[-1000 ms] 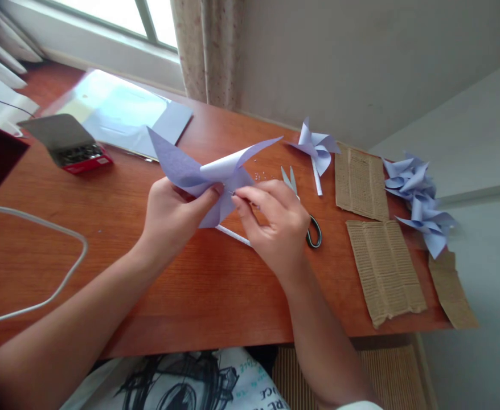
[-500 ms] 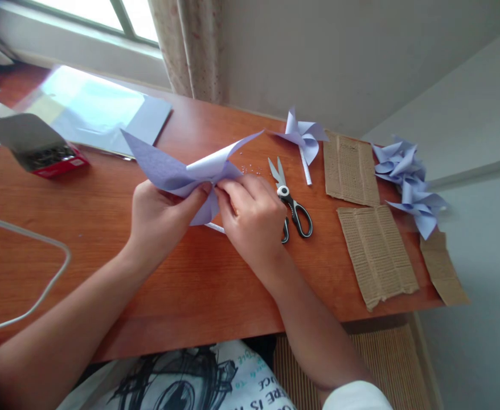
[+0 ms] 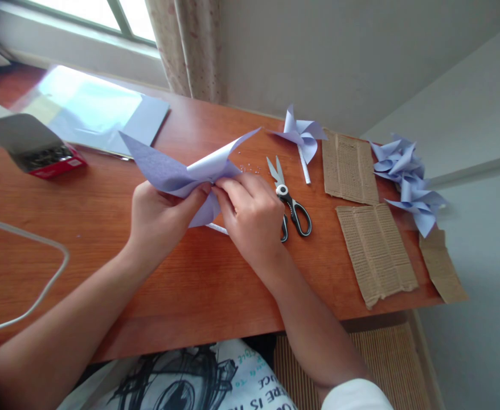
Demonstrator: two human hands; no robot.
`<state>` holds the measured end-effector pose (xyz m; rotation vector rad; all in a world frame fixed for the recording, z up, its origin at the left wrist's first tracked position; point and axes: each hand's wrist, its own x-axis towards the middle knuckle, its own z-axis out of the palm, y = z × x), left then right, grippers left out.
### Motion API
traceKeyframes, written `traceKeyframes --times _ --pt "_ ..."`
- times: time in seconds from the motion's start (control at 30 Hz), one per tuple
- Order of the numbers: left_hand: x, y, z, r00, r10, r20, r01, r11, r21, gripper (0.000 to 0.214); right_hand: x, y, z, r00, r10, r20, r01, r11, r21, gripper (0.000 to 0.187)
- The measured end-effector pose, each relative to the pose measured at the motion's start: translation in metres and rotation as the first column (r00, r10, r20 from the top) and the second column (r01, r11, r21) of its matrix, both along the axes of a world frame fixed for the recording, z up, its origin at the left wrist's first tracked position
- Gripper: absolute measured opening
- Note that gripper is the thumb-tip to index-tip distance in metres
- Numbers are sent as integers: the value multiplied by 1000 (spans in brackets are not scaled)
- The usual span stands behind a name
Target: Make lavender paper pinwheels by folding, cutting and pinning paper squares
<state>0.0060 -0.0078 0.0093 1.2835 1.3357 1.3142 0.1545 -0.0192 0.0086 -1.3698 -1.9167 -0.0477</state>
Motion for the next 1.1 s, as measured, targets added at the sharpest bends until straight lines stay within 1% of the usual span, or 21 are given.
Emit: traceKeyframes --times 0.2,0.47,0.6,0.73,0.9,0.97,1.03,1.1 --pt "-1 1 0 1000 -13 8 13 1000 -26 22 0 0 1 1000 22 -8 -22 1000 4 11" --pt "-1 1 0 995 -69 78 74 995 -63 19 -1 0 1 1000 -17 -11 17 1000 -10 13" --pt "0 0 2 989 -87 116 97 992 -82 17 -1 1 1 1000 -26 -5 26 1000 4 10" --pt "0 0 1 991 -93 101 101 992 -74 16 -1 1 1 999 -19 -30 20 1000 11 9" --pt "-2 1 -1 996 -70 51 73 996 -58 18 -1 -1 5 997 -1 -83 1 1000 2 11" --pt "-2 2 -2 992 -44 115 52 996 -73 15 -1 -4 8 992 21 -124 -19 1000 18 11" --pt "-4 6 -4 971 11 237 8 997 -80 12 -1 -6 11 983 92 -156 -93 996 -1 11" --pt "-7 12 -4 921 84 380 -59 995 -78 11 0 -7 12 971 201 -133 -215 971 -105 11"
